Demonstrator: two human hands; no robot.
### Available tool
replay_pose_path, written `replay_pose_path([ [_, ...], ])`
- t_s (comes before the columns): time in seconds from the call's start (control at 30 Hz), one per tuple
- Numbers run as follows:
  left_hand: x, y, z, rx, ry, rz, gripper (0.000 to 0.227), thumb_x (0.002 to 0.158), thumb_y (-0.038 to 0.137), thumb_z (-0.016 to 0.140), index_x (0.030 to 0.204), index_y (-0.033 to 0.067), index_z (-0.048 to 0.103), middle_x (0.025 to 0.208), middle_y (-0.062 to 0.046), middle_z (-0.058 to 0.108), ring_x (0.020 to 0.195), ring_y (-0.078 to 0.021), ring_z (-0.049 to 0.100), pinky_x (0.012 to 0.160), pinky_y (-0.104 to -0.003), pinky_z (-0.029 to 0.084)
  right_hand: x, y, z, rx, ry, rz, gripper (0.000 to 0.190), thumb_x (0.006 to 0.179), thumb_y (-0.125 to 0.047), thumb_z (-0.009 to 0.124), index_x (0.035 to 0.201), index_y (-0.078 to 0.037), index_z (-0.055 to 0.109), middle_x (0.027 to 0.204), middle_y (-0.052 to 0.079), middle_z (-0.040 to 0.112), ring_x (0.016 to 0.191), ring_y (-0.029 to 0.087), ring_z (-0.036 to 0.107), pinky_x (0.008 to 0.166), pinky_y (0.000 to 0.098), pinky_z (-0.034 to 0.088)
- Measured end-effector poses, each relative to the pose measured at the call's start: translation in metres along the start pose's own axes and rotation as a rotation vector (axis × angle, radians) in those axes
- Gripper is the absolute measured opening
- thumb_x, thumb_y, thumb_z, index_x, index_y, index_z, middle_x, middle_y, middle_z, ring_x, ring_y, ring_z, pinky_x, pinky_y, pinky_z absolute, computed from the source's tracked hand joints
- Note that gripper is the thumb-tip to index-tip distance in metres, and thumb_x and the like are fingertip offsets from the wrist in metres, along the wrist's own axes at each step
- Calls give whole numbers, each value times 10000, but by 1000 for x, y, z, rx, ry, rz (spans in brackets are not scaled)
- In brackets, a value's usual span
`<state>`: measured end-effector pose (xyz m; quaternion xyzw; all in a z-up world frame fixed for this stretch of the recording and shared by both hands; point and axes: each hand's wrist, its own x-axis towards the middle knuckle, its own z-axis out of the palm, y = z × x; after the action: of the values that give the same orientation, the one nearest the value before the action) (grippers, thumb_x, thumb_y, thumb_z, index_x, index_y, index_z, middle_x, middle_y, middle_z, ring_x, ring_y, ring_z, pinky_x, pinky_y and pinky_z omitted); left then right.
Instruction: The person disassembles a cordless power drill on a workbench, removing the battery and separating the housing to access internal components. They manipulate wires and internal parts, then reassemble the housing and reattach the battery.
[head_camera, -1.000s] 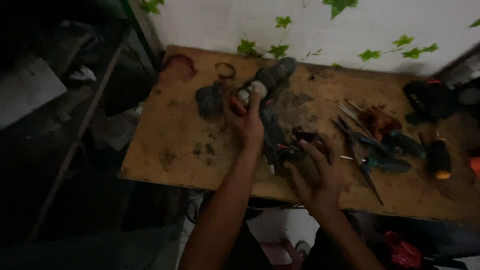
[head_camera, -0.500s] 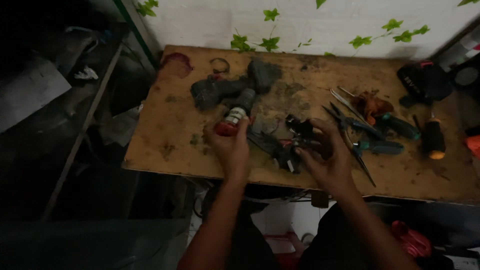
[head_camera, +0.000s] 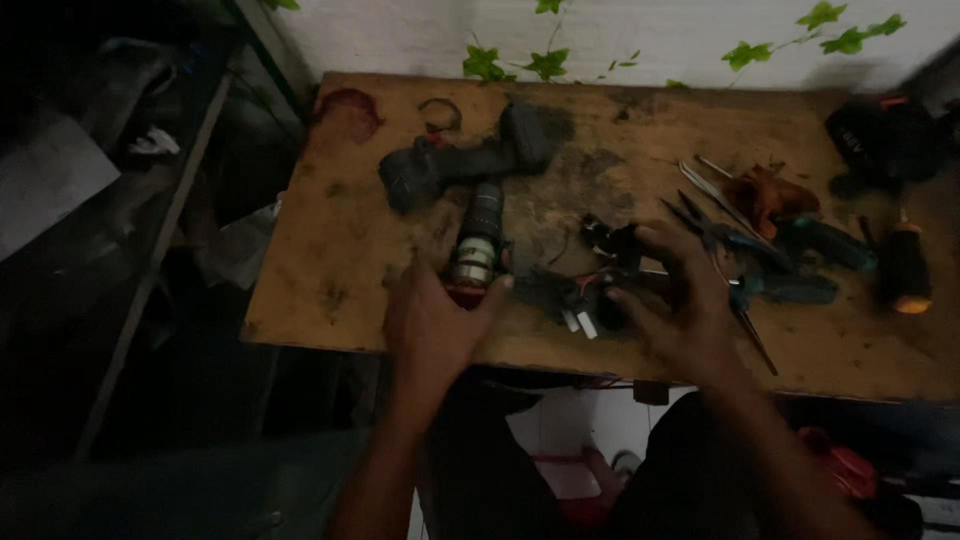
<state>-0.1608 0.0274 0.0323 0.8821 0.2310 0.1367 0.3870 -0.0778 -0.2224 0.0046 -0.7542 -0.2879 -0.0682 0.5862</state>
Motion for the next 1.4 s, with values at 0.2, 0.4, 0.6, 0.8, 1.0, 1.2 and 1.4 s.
replay_pose_path([
  [0.2, -2, 20, -9, 229, 46, 372, 1049, 643, 908, 602, 1358, 141, 647, 1421, -239, 588, 1319, -459, 501, 1039, -663, 349, 13, -6, -28, -166, -195, -69, 637, 869, -43, 787, 1439, -55, 503, 1459, 146, 515, 1338, 308, 617, 1115, 443, 608],
  [0.4, 20, 23, 22, 74, -540, 894, 802, 936, 712, 377, 1483, 144, 526, 1148, -207, 662, 1144, -462, 570, 1139, -679, 260, 22, -37, -27, -272, -222, 131, 642, 778, -90, 844, 1376, -50, 614, 1388, 129, 654, 1307, 264, 661, 1053, 388, 623],
  [0.6, 49, 26, 13, -193, -667, 909, 650, 759, 168, 732, 1389, 142, 573, 1292, -147, 690, 1175, -350, 652, 927, -458, 497, 29, -45, -31, -323, -259, 168, 645, 732, -160, 882, 1323, -32, 659, 1329, 105, 708, 1253, 212, 678, 1067, 342, 563],
  [0.8, 51, 20, 19, -191, -751, 793, 449, 974, 63, 605, 1396, 208, 546, 1389, -198, 580, 1553, -473, 362, 759, -513, 522, 16, -49, -26, -251, -265, 252, 660, 734, -70, 866, 1354, -68, 640, 1390, 92, 670, 1297, 209, 660, 1124, 355, 554],
  [1.0, 51, 15, 25, 23, -777, 848, 698, 798, 456, 798, 1396, 176, 572, 1237, -121, 559, 1110, -332, 561, 801, -486, 479, -4, -34, -31, -364, -293, 110, 651, 769, -196, 831, 1366, -62, 610, 1409, 137, 672, 1336, 279, 667, 1099, 401, 578],
  [1.2, 49, 4, 37, -60, -668, 998, 295, 905, 270, 745, 1150, 140, 645, 1054, -85, 612, 1018, -305, 549, 839, -447, 431, -12, -35, -22, -393, -232, 45, 657, 728, -156, 892, 1327, -68, 636, 1388, 156, 692, 1353, 294, 668, 1124, 422, 572],
  [1.4, 49, 1, 36, -91, -713, 973, 309, 904, 239, 737, 1181, 151, 635, 1068, -69, 701, 1025, -270, 549, 860, -419, 419, -7, -38, -19, -369, -251, 54, 650, 748, -169, 868, 1336, -44, 621, 1387, 177, 686, 1330, 307, 686, 1091, 393, 606],
])
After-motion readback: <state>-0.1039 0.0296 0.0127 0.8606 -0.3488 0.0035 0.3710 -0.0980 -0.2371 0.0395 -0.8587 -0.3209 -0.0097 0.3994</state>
